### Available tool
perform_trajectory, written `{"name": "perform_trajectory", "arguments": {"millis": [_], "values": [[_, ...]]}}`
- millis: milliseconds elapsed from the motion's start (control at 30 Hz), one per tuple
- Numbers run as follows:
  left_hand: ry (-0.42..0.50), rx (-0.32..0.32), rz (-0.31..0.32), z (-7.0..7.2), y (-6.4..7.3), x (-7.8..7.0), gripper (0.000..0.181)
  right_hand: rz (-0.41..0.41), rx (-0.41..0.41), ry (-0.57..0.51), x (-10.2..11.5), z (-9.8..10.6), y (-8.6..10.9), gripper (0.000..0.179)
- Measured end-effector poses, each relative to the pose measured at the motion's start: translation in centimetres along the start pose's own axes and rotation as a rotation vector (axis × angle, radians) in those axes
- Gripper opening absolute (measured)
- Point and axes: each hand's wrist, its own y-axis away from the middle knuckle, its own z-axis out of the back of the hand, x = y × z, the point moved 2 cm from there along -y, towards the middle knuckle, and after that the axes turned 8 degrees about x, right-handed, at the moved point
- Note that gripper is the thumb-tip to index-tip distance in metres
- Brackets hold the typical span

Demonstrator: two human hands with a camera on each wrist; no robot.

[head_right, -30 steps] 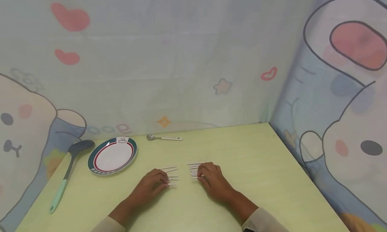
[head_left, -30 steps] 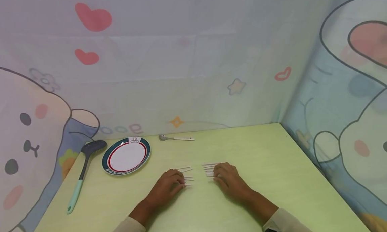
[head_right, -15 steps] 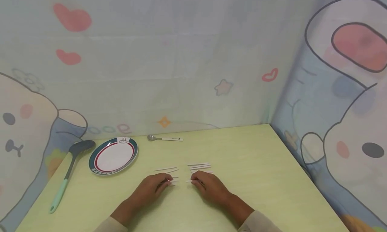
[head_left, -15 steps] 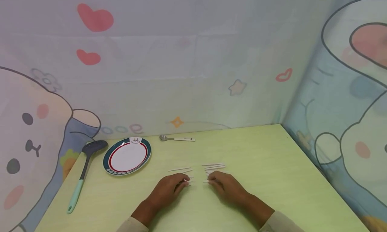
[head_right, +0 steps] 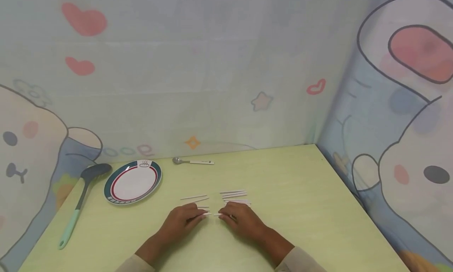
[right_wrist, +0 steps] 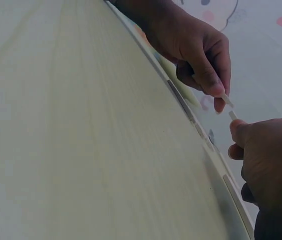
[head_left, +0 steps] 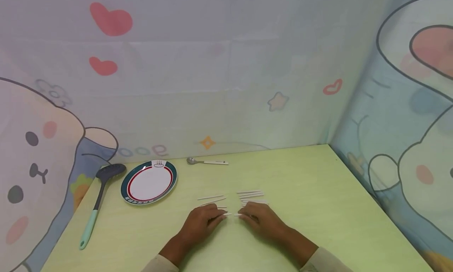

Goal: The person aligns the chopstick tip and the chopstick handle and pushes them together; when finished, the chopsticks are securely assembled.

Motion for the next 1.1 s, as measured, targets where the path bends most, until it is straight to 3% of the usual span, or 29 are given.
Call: {"name": "perform_trajectory", "arguments": {"millis": [533,767,933,1100], "values": [[-0.014,0.017,-0.057,0.0,0.0,-0.2,0.010,0.051,0.007,-0.012,0.5,-0.1,-0.1,0.010],[-0.011,0.002,-0.112,-0.6,-0.6,-1.1,0.005,0.120,-0.060,0.035,1.1,0.2,-0.3,0.010],[0.005,-0.033,-0.099,-1.0,-0.8,-1.8,0.004,0.149,-0.111,0.007,1.5,0.2,-0.5,0.012],[-0.005,-0.024,-0.063,-0.8,-1.0,-1.8,0.003,0.114,-0.053,-0.024,1.1,0.2,-0.7,0.007]]}}
